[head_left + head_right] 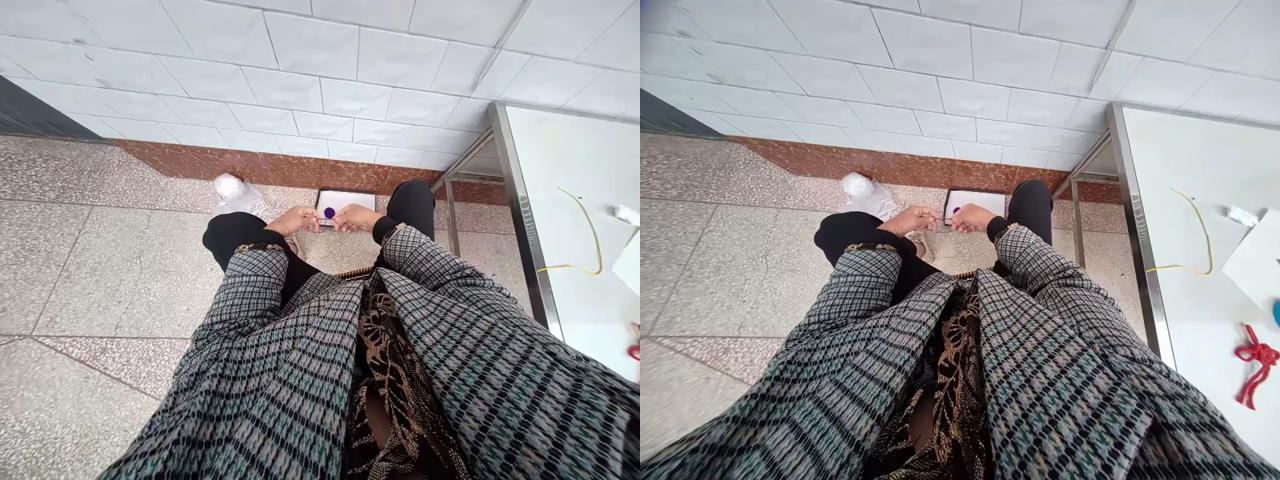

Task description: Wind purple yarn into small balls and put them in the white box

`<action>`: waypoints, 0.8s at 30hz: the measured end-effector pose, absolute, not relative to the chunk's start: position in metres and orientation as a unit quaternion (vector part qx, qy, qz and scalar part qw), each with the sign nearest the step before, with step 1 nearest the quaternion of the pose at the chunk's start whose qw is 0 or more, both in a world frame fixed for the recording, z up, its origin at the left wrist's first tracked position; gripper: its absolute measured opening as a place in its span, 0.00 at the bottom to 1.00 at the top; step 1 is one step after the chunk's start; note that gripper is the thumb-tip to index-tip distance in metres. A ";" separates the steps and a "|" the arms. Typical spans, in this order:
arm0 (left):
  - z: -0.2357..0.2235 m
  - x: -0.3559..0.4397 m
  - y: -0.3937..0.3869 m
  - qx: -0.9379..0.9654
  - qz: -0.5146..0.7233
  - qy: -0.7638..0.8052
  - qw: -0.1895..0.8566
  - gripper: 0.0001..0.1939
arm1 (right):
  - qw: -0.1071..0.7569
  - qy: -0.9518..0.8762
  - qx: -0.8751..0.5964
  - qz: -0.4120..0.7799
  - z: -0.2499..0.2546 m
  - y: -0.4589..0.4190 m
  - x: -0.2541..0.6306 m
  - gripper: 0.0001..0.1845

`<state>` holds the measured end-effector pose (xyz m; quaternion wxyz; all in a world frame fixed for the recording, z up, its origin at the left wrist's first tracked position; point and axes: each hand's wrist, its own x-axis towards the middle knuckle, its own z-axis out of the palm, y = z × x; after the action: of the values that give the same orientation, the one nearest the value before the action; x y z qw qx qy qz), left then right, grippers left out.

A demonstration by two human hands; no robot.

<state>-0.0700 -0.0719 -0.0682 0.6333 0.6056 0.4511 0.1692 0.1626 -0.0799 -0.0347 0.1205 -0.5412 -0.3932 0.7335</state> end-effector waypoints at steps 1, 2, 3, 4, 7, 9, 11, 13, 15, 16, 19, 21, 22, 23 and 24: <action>-0.067 -0.069 -0.071 0.606 0.170 0.456 0.629 0.13 | 0.122 -0.391 -0.549 0.729 -0.035 -0.078 0.163 0.15; -0.066 -0.069 -0.071 0.606 0.170 0.460 0.626 0.13 | 0.124 -0.390 -0.555 0.724 -0.035 -0.076 0.164 0.15; -0.064 -0.069 -0.070 0.605 0.169 0.464 0.624 0.13 | 0.126 -0.389 -0.560 0.720 -0.035 -0.074 0.165 0.15; -0.063 -0.069 -0.069 0.605 0.167 0.467 0.623 0.14 | 0.129 -0.388 -0.565 0.717 -0.035 -0.071 0.166 0.14; -0.059 -0.070 -0.062 0.602 0.160 0.475 0.621 0.14 | 0.130 -0.389 -0.571 0.711 -0.033 -0.060 0.170 0.15; -0.057 -0.072 -0.054 0.609 0.154 0.480 0.612 0.14 | 0.124 -0.390 -0.567 0.715 -0.030 -0.052 0.173 0.15; -0.053 -0.072 -0.042 0.622 0.148 0.486 0.596 0.14 | 0.120 -0.394 -0.554 0.723 -0.025 -0.043 0.175 0.15; -0.049 -0.070 -0.030 0.630 0.148 0.494 0.580 0.13 | 0.136 -0.393 -0.524 0.743 -0.017 -0.032 0.174 0.14; -0.045 -0.063 -0.016 0.631 0.162 0.503 0.568 0.12 | 0.176 -0.368 -0.492 0.769 -0.008 -0.018 0.169 0.14; -0.044 -0.058 -0.010 0.630 0.174 0.508 0.561 0.12 | 0.204 -0.343 -0.482 0.780 -0.004 -0.011 0.166 0.15; -0.044 -0.039 0.004 0.624 0.218 0.517 0.544 0.12 | 0.292 -0.250 -0.477 0.790 0.005 0.013 0.155 0.20; -0.046 -0.025 0.010 0.630 0.234 0.522 0.526 0.11 | 0.337 -0.216 -0.474 0.784 0.007 0.026 0.151 0.20; -0.047 -0.020 0.012 0.639 0.233 0.522 0.515 0.10 | 0.354 -0.212 -0.472 0.779 0.007 0.030 0.150 0.20; -0.047 -0.016 0.014 0.650 0.226 0.521 0.504 0.09 | 0.366 -0.216 -0.472 0.772 0.007 0.033 0.150 0.20; -0.047 -0.013 0.015 0.664 0.214 0.518 0.494 0.08 | 0.371 -0.226 -0.476 0.764 0.005 0.034 0.151 0.20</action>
<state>-0.0135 0.0148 -0.0470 0.4942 0.6644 0.5183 0.2137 0.1508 0.0340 0.0055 0.3714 -0.4757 -0.2264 0.7645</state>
